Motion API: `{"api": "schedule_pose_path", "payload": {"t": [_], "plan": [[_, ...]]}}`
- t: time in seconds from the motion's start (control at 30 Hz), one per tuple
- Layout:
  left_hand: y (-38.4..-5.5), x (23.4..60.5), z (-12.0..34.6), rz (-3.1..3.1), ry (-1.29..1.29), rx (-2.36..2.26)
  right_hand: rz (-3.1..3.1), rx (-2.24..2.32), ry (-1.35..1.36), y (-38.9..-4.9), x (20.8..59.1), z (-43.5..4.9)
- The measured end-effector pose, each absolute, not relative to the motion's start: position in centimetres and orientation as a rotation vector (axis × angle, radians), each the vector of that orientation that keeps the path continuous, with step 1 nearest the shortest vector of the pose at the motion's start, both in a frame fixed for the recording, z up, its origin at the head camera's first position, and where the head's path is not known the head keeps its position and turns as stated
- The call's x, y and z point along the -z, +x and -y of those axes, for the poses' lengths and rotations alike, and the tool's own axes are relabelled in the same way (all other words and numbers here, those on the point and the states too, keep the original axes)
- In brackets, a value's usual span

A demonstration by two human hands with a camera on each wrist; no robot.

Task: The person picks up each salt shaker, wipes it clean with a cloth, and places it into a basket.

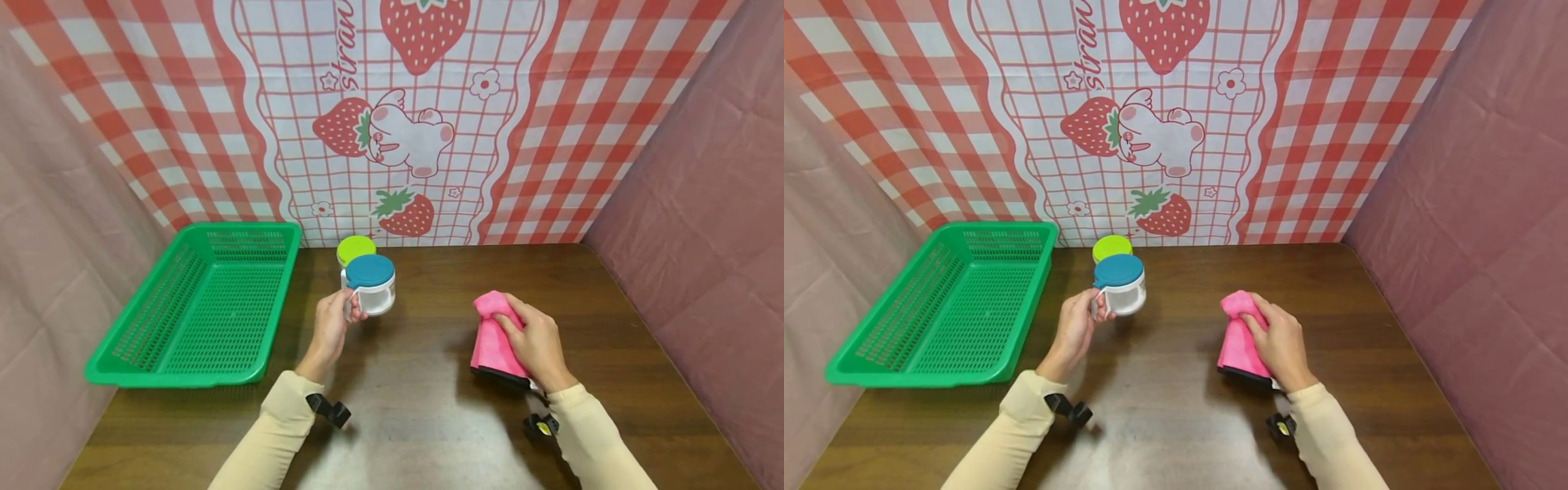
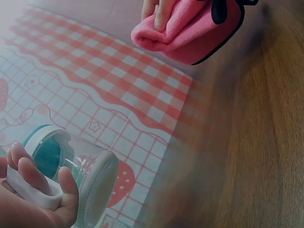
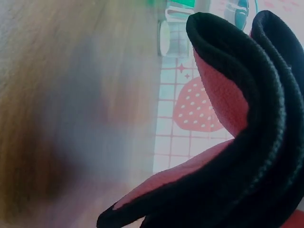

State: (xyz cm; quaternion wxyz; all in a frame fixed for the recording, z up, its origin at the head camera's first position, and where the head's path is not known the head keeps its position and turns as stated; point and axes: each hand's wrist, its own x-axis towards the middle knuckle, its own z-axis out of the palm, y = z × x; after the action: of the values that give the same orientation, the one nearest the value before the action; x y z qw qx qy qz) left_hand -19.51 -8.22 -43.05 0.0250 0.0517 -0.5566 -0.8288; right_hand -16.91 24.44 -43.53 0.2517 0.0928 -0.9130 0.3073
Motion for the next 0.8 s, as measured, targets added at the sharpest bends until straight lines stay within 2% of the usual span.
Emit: {"api": "schedule_pose_path", "payload": {"t": [0.8], "plan": [[-19.3,42.4,7.9,1.728,0.217,2.567,2.398,-0.811,0.343,-17.2,42.1,-22.8]]}}
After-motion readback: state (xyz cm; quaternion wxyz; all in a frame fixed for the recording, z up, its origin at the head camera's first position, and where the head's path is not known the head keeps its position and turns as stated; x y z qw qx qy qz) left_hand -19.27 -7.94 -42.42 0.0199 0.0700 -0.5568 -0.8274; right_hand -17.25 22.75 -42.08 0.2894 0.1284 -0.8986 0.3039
